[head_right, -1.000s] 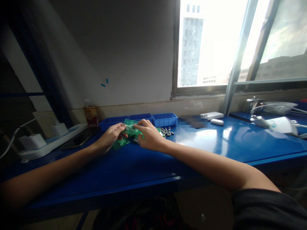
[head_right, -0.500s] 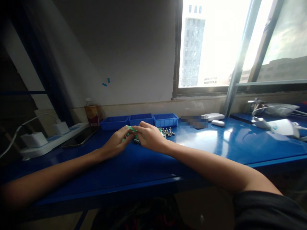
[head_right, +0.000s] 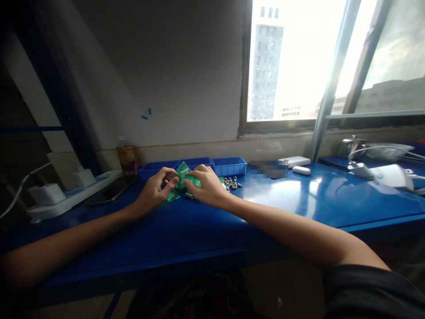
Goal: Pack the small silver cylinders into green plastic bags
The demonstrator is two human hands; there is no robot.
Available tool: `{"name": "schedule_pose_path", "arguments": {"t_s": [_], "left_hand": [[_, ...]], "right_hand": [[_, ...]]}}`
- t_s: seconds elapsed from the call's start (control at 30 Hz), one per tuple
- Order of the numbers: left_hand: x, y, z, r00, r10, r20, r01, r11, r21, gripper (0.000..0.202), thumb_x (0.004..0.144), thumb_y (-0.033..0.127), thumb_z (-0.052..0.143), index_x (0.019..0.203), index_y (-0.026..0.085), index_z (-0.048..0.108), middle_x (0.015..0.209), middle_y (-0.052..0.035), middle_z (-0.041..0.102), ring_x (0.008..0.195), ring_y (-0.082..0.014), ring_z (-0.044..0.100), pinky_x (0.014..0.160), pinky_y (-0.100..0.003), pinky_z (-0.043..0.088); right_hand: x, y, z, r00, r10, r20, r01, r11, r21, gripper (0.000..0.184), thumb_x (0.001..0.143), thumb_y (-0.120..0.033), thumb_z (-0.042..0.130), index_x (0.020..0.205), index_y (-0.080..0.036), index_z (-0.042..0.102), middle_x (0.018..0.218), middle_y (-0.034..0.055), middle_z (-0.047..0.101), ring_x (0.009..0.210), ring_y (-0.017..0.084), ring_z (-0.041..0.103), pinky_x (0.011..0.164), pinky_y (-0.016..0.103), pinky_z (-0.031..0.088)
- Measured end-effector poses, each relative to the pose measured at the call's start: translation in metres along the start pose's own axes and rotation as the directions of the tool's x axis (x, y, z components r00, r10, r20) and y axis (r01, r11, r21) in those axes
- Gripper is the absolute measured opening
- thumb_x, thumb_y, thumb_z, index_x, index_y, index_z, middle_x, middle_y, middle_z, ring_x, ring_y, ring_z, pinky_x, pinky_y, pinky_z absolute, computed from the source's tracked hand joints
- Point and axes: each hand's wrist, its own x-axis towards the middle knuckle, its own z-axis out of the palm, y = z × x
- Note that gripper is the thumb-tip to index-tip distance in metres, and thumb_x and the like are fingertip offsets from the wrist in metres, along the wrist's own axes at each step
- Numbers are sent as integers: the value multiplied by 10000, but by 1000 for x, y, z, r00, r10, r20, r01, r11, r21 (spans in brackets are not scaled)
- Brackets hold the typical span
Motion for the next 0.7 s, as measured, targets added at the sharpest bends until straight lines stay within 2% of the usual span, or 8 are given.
{"name": "schedule_pose_path", "arguments": {"t_s": [0.1,0.17,0.23,0.3,0.4,0.5,0.6,0.7], "left_hand": [[-3,-9,-5,924,336,185,-371,903,215,167,889,311,503,999,210,578,930,-62,621,817,-167,578,738,-287,465],[-4,-12,-5,855,438,279,-506,825,254,174,908,257,463,1015,212,593,968,-80,622,881,-179,570,776,-299,467],[-4,-11,-3,828,468,308,-549,789,275,197,918,237,437,1023,211,602,978,-91,618,915,-193,556,787,-311,468],[-4,-7,-1,835,456,307,-534,805,258,195,915,268,456,1026,205,605,993,-98,613,958,-210,542,829,-335,460],[-3,1,1,909,327,260,-368,921,129,258,901,388,486,1019,194,609,1015,-93,615,980,-221,545,882,-351,438],[0,5,3,988,-11,154,31,991,-130,484,929,531,306,931,166,625,892,-83,637,853,-204,585,752,-317,458],[5,6,4,935,-331,126,354,861,-366,548,878,607,337,779,143,612,737,-70,628,729,-191,592,610,-276,432],[8,7,3,878,-448,172,473,749,-463,367,790,499,541,759,137,597,701,-49,624,671,-173,591,568,-250,406]], "right_hand": [[2,-6,-2,959,246,141,-277,922,272,477,914,-486,388,732,-136,656,714,48,612,696,157,551,667,290,446],[1,-9,0,930,307,203,-365,845,392,488,910,-501,371,689,-136,609,631,22,583,608,132,528,585,252,417],[0,-10,3,943,285,172,-331,858,392,397,892,-443,429,704,-140,602,607,3,568,579,121,514,545,232,386],[-1,-8,4,976,205,72,-218,930,296,299,876,-351,475,720,-144,625,613,-3,569,588,118,511,548,229,375],[-2,-2,3,998,4,-56,1,995,101,238,879,-245,481,813,-150,689,703,19,602,660,129,541,628,244,408],[-5,4,1,982,-184,-43,184,983,-13,259,896,-199,468,1016,-177,696,867,53,621,743,138,571,680,253,435],[-8,7,2,971,-236,21,237,970,-48,287,903,-195,475,1117,-219,665,972,58,607,781,137,581,685,248,453],[-9,9,4,968,-243,63,248,964,-93,286,896,-191,499,1140,-224,646,1027,68,584,873,159,579,750,273,466]]}}
